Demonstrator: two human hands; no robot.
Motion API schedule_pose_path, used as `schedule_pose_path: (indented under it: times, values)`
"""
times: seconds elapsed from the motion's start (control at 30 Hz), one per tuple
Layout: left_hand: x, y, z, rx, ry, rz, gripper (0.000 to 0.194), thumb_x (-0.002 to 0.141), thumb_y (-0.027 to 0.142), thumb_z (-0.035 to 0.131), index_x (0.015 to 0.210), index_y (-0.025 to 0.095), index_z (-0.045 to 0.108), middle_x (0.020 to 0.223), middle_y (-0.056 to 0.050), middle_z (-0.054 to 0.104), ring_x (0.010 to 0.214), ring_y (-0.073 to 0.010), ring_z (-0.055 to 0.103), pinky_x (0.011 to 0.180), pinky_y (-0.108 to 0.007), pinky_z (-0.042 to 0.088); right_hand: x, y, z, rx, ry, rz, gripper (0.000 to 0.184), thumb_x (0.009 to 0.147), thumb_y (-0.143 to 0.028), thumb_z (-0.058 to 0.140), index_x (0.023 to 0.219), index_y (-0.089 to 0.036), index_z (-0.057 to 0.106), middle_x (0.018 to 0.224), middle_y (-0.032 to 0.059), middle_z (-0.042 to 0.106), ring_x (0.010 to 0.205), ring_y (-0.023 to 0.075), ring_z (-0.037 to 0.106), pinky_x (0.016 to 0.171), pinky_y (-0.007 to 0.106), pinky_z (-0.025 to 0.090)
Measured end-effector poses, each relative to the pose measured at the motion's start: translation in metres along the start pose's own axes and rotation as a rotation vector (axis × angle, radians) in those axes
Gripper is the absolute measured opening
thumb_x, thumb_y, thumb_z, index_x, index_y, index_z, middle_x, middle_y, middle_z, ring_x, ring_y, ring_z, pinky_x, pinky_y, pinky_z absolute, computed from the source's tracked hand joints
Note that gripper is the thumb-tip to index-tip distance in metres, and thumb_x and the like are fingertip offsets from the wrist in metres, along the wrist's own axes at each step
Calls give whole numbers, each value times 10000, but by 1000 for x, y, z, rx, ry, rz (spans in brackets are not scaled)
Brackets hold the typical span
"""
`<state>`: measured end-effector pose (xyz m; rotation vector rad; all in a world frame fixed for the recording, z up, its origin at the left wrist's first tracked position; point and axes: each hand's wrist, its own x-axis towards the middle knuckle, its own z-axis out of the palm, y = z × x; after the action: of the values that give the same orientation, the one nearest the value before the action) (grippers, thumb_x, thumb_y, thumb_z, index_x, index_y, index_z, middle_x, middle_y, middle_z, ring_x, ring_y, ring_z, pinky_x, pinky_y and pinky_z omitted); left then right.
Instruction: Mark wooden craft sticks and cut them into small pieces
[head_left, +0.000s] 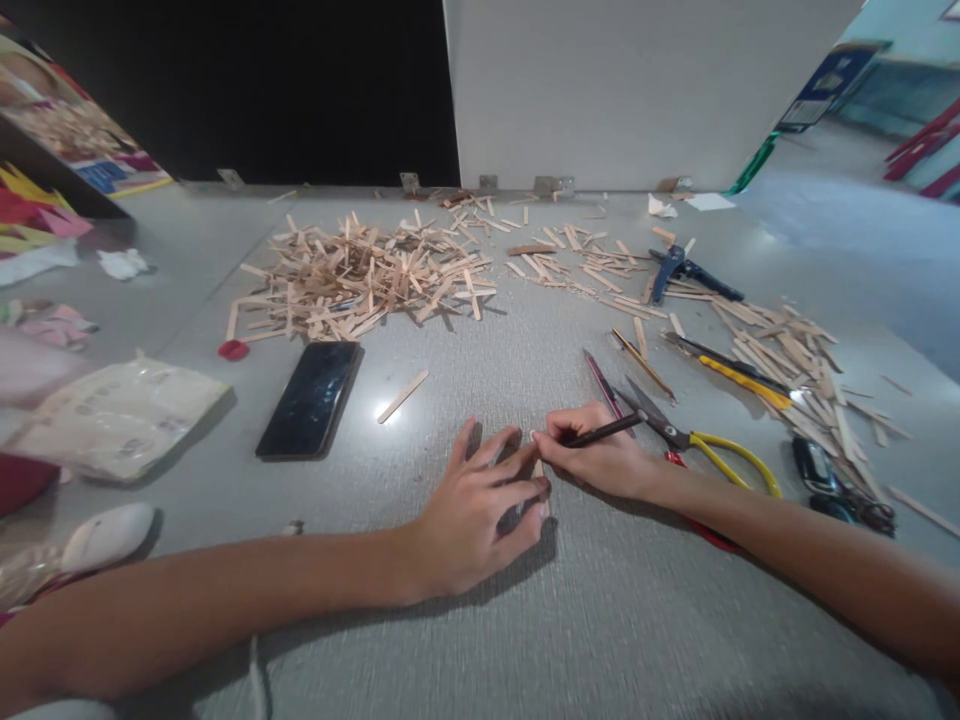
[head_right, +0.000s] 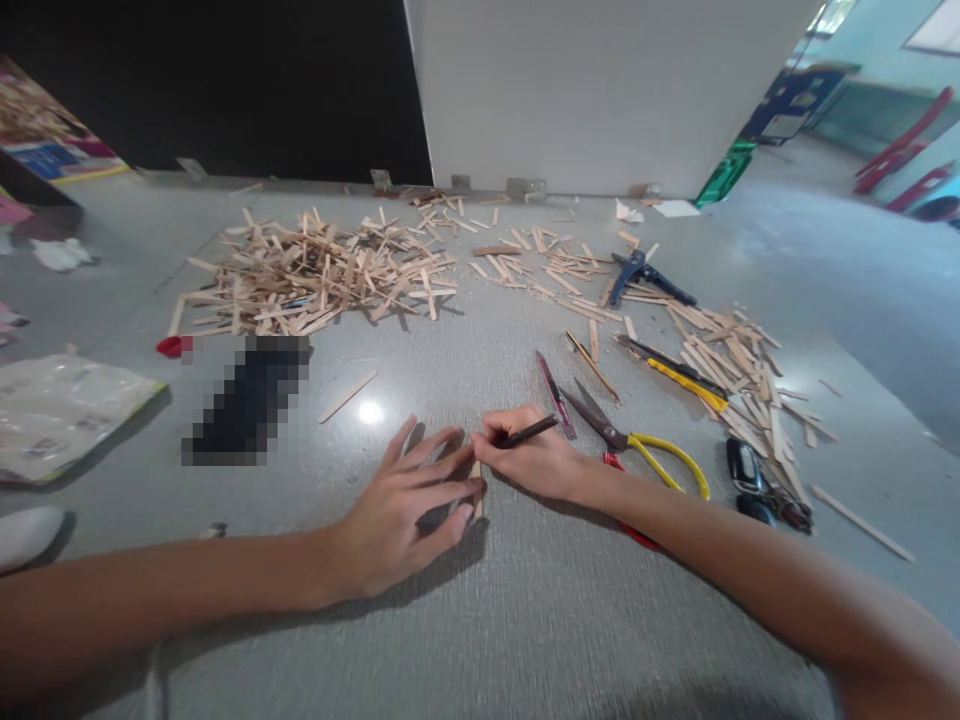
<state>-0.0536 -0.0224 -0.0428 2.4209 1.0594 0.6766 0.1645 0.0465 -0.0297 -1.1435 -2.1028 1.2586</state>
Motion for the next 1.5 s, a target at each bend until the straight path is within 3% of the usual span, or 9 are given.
schedule_pose_path:
  times: [0.3, 0.47, 0.63, 0.9, 1.5]
  values:
    - [0, 0, -2, 70, -2, 40, 276, 1095, 286, 521, 1141, 267, 793, 1350, -56, 764, 1383, -329, 613, 1291, -674, 254, 1, -3, 0, -1, -4, -16, 400, 952, -328, 546, 579, -242, 427, 459, -56, 434, 459, 90, 359, 446, 240, 244]
    - [1, -2, -3, 156, -5, 117, 269, 1080, 239, 531, 1158, 251, 788, 1379, -96, 741, 1421, -331, 576, 1285, -631, 304, 1, -1, 0, 8, 21, -33, 440, 973, -389, 569, 590, -247, 405, 460, -58, 436, 463, 91, 369, 451, 239, 260]
    - [-1, -7, 3, 148, 7, 110, 323, 1093, 206, 498, 1270, 251, 765, 1421, -102, 730, 1454, -315, 573, 1290, -607, 317, -2, 0, -1, 30, 29, 0, 445, 989, -434, 592, 614, -241, 450, 469, -42, 503, 440, 92, 419, 426, 225, 277]
    - [3, -7, 0, 104, -3, 110, 357, 1112, 216, 451, 1178, 236, 801, 1410, -94, 742, 1450, -321, 587, 1256, -617, 393, -3, 1, 1, 114, 1, 57, 451, 1001, -453, 611, 631, -231, 482, 467, -46, 531, 389, 79, 461, 398, 203, 318]
    - [1, -9, 5, 106, 40, 121, 336, 1116, 218, 465, 1172, 232, 796, 1401, -87, 744, 1443, -312, 584, 1276, -593, 344, -2, 1, 2, 124, 15, 59, 501, 1006, -488, 656, 610, -224, 498, 442, -54, 511, 365, 71, 449, 376, 198, 297]
